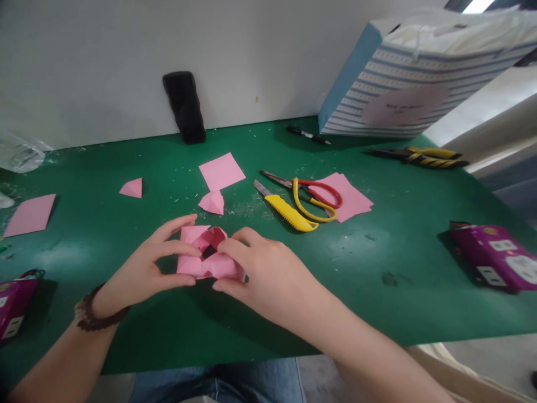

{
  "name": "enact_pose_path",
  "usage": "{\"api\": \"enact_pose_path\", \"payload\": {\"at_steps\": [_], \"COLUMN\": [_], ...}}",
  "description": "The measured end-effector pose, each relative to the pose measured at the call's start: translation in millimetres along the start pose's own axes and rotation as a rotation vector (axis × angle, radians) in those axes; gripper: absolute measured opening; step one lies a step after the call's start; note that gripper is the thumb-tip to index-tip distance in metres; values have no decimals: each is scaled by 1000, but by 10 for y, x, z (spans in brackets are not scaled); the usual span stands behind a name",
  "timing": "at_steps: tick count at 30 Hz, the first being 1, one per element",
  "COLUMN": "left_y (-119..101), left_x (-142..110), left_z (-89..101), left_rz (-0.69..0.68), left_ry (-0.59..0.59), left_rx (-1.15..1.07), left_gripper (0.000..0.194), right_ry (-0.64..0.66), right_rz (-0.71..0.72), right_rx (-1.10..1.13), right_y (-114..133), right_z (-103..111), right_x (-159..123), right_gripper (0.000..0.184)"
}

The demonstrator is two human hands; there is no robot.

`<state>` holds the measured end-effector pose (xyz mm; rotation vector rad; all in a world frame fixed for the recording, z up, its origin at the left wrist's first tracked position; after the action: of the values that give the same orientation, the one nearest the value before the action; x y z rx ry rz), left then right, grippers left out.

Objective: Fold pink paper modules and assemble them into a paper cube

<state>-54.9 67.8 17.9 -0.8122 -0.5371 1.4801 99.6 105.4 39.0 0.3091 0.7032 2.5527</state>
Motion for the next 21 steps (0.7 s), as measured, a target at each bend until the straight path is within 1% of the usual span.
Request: {"api": "enact_pose_path", "payload": {"at_steps": [7, 12, 21], "left_y": [-15, -18, -3], "left_x": [7, 6, 12], "left_z": [-5, 1, -5], "left_rz": [-9, -18, -32], "left_ry": [-4, -14, -3], "left_rx": [27, 18, 4], "left_gripper": [31, 30, 34], "right_ry": [-9, -27, -13], "right_rz": [56, 52, 76], "right_rx": [-22, -31, -75], "right_y": [42, 46, 106], "right_z": [1, -5, -87], "right_x": [-3, 1, 98], "right_gripper": [36, 41, 45]}}
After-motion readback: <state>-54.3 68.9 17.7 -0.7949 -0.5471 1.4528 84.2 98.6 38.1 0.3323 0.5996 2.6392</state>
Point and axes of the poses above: each hand's wrist, its own x-axis towards the middle knuckle, its own z-axis out of the back of the hand, y = z × x, the point moved 9 cm from there along x, towards the middle knuckle, and after that the axes turned 12 degrees about z, right-handed, at the moved point
